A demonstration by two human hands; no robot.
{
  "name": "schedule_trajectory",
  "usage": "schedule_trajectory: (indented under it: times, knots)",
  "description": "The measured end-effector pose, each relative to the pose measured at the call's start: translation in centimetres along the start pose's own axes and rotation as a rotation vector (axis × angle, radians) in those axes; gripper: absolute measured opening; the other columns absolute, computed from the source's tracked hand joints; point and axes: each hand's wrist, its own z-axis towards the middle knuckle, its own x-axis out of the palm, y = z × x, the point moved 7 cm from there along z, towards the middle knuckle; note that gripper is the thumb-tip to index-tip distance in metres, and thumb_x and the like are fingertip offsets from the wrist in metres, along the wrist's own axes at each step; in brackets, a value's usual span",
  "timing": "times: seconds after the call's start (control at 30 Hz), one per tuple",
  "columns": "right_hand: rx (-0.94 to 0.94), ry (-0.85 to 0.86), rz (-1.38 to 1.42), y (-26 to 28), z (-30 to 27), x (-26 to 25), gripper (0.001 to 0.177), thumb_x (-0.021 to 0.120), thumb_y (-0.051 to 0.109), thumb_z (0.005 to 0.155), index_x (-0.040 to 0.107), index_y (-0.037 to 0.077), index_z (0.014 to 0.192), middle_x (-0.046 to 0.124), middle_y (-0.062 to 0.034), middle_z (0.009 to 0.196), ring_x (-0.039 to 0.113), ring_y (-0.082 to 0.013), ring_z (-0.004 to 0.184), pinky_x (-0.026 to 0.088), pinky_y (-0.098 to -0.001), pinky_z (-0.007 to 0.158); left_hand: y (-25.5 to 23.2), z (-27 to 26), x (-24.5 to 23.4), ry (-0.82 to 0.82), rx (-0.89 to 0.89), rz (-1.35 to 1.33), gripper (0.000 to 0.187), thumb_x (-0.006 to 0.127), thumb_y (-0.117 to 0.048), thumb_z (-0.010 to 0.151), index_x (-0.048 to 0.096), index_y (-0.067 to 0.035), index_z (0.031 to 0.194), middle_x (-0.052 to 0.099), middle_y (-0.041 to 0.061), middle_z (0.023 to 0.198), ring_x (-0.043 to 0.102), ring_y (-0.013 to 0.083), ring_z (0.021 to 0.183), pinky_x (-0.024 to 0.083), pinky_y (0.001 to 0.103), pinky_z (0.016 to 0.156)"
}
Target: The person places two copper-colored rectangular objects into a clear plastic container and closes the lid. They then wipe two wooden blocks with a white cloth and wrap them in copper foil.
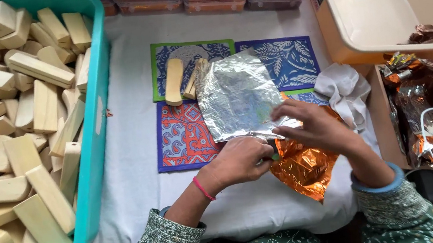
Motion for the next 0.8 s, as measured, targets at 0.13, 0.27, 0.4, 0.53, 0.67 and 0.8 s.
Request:
schedule_trajectory:
  times: [0.13,0.27,0.4,0.53,0.67,0.8]
  knots:
    - [0.238,0.185,-0.289,0.0,-2.7,-1.1,0.047,0.081,0.039,0.082,0.068,0.01,0.118,0.068,-0.0088,0.112,0.067,-0.027,0.105,0.053,-0.0408,0.085,-0.4,0.1,-0.8,-0.104,0.031,0.02,0.017,0.07,-0.025,0.088,0.072,-0.008,0.088,0.068,0.01,0.087,0.069,0.0327,0.086,0.053,0.048,0.076]
    - [0.209,0.095,-0.379,-3.3,-5.8,0.4,0.049,0.081,0.027,0.075,0.071,0.009,0.119,0.066,-0.0102,0.111,0.063,-0.031,0.107,0.051,-0.0436,0.084,-1.9,0.1,-1.9,-0.087,0.057,-0.09,0.022,0.073,-0.028,0.092,0.071,-0.006,0.093,0.066,0.011,0.091,0.068,0.0315,0.086,0.054,0.046,0.075]
    - [0.227,-0.039,-0.324,-6.4,-8.5,1.7,0.03,0.076,0.018,0.085,0.073,0.011,0.113,0.066,-0.008,0.112,0.062,-0.0286,0.11,0.051,-0.0414,0.093,-3.2,1.5,-3.7,-0.173,0.054,-0.114,0.026,0.075,-0.03,0.09,0.071,-0.006,0.099,0.068,0.012,0.105,0.07,0.0291,0.089,0.056,0.042,0.076]
    - [0.102,-0.067,-0.283,-3.5,-8.8,0.8,0.021,0.077,0.014,0.082,0.075,0.008,0.102,0.066,-0.0084,0.116,0.062,-0.0306,0.111,0.05,-0.0429,0.094,-0.9,2.0,-5.1,-0.436,-0.061,0.135,0.04,0.069,-0.028,0.094,0.065,-0.004,0.126,0.066,0.014,0.127,0.064,0.0318,0.114,0.053,0.041,0.093]
    - [0.047,-0.075,-0.248,-2.5,-9.7,-0.6,0.021,0.075,0.011,0.084,0.073,0.008,0.105,0.066,-0.01,0.122,0.063,-0.032,0.114,0.052,-0.0425,0.095,4.8,2.5,-1.5,-0.296,-0.185,0.341,0.049,0.056,-0.036,0.101,0.056,-0.011,0.144,0.054,0.012,0.147,0.046,0.0301,0.139,0.038,0.046,0.113]
    - [0.195,-0.161,-0.092,-3.8,-13.1,-4.6,0.029,0.072,0.005,0.084,0.071,0.007,0.112,0.07,-0.0091,0.119,0.069,-0.0275,0.111,0.057,-0.0383,0.093,6.9,2.3,1.2,-0.185,-0.183,0.475,0.056,0.047,-0.044,0.101,0.049,-0.015,0.149,0.038,0.01,0.161,0.029,0.0287,0.15,0.022,0.049,0.12]
